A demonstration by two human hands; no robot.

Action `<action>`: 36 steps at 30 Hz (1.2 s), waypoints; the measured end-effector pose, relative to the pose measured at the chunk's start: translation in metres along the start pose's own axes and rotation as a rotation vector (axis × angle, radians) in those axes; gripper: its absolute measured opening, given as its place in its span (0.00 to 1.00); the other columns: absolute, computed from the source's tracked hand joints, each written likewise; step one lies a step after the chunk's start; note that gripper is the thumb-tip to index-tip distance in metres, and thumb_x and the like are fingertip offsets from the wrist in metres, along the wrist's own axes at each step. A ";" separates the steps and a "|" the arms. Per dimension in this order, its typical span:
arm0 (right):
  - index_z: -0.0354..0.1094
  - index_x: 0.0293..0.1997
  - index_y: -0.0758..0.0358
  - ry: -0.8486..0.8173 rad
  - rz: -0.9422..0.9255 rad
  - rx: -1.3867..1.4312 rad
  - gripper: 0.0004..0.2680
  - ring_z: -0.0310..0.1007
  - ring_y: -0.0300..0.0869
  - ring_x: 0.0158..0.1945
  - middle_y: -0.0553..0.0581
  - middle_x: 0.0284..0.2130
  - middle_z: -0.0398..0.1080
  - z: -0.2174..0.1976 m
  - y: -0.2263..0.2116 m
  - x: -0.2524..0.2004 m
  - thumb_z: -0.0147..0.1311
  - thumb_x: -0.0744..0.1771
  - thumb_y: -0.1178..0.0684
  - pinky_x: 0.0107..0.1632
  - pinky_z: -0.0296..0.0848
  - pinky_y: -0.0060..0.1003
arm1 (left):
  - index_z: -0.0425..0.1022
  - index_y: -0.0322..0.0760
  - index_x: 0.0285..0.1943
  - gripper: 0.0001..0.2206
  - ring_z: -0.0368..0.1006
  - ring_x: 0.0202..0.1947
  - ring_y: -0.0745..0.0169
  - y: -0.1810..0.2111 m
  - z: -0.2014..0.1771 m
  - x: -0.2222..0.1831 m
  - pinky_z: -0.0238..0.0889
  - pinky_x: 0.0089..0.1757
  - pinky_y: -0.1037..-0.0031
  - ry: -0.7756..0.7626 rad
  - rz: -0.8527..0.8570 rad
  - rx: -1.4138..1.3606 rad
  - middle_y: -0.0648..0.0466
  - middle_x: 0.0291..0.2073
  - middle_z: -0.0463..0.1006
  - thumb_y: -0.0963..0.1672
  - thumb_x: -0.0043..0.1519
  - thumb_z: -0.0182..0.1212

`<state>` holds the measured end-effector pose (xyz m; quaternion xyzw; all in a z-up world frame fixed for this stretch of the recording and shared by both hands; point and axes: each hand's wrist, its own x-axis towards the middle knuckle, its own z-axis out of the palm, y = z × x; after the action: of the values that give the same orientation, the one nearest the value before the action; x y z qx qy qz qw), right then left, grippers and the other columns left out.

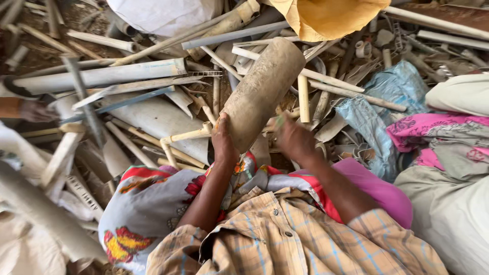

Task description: The person uses a knife to cut and scrape PVC pipe segments while sitting amidst a large pile of plumbing debris.

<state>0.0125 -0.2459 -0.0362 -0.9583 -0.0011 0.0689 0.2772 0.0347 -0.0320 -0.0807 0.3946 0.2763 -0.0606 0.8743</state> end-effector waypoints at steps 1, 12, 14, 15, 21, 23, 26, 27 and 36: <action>0.61 0.55 0.63 0.093 0.035 -0.040 0.13 0.76 0.63 0.28 0.68 0.24 0.73 -0.008 0.020 0.021 0.47 0.71 0.45 0.30 0.72 0.59 | 0.71 0.32 0.63 0.25 0.75 0.49 0.48 0.000 0.001 -0.001 0.72 0.49 0.56 0.019 -0.012 0.040 0.44 0.53 0.77 0.53 0.64 0.57; 0.63 0.53 0.60 -0.041 -0.204 0.018 0.14 0.78 0.61 0.27 0.68 0.32 0.76 0.017 -0.006 -0.001 0.46 0.71 0.40 0.29 0.75 0.54 | 0.71 0.30 0.61 0.25 0.76 0.45 0.49 -0.014 -0.013 0.023 0.72 0.46 0.54 0.164 -0.124 -0.064 0.44 0.50 0.77 0.52 0.62 0.59; 0.62 0.51 0.60 0.025 -0.083 -0.107 0.14 0.77 0.62 0.29 0.65 0.27 0.75 -0.003 0.003 0.016 0.45 0.72 0.38 0.30 0.72 0.56 | 0.71 0.30 0.62 0.26 0.77 0.46 0.51 -0.014 -0.006 0.021 0.71 0.48 0.56 0.078 -0.123 -0.033 0.43 0.51 0.78 0.53 0.63 0.59; 0.61 0.50 0.60 0.062 -0.022 -0.169 0.14 0.77 0.62 0.30 0.64 0.24 0.74 -0.012 0.006 0.022 0.45 0.72 0.38 0.31 0.70 0.57 | 0.71 0.28 0.63 0.26 0.77 0.48 0.52 -0.014 -0.004 0.016 0.71 0.50 0.58 0.013 -0.107 -0.013 0.42 0.53 0.78 0.53 0.65 0.59; 0.61 0.52 0.58 0.028 0.066 0.017 0.14 0.78 0.59 0.27 0.62 0.25 0.75 -0.020 0.007 0.021 0.43 0.71 0.38 0.27 0.70 0.55 | 0.71 0.30 0.63 0.27 0.78 0.47 0.49 -0.006 0.005 0.014 0.72 0.49 0.57 0.051 -0.210 -0.101 0.42 0.54 0.79 0.53 0.62 0.59; 0.62 0.51 0.60 0.100 -0.009 0.016 0.15 0.77 0.59 0.28 0.62 0.24 0.74 -0.015 0.009 0.018 0.44 0.72 0.38 0.28 0.69 0.54 | 0.71 0.29 0.63 0.28 0.78 0.46 0.48 -0.005 0.006 0.011 0.73 0.48 0.56 0.086 -0.224 -0.094 0.40 0.52 0.78 0.54 0.62 0.60; 0.62 0.50 0.60 0.023 0.101 0.078 0.15 0.75 0.55 0.25 0.60 0.21 0.71 -0.015 0.014 0.024 0.44 0.72 0.38 0.27 0.70 0.50 | 0.71 0.26 0.63 0.31 0.78 0.47 0.47 0.001 0.009 0.013 0.73 0.49 0.57 0.070 -0.156 -0.072 0.40 0.52 0.78 0.55 0.62 0.62; 0.62 0.49 0.60 -0.041 0.177 0.106 0.15 0.75 0.52 0.23 0.59 0.20 0.70 -0.016 0.017 0.026 0.43 0.72 0.38 0.26 0.71 0.49 | 0.71 0.25 0.64 0.31 0.78 0.48 0.48 0.001 0.009 0.013 0.73 0.50 0.58 0.053 -0.122 -0.054 0.40 0.52 0.79 0.55 0.62 0.62; 0.56 0.60 0.63 -0.197 0.044 -0.020 0.13 0.75 0.45 0.21 0.56 0.23 0.72 0.032 0.012 -0.012 0.42 0.70 0.50 0.18 0.71 0.40 | 0.70 0.28 0.65 0.26 0.76 0.50 0.51 -0.014 -0.017 0.037 0.71 0.51 0.60 0.009 -0.222 -0.194 0.45 0.53 0.79 0.51 0.64 0.62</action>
<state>-0.0038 -0.2397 -0.0682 -0.9495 -0.0077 0.1688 0.2645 0.0538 -0.0253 -0.1183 0.2756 0.3266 -0.1282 0.8950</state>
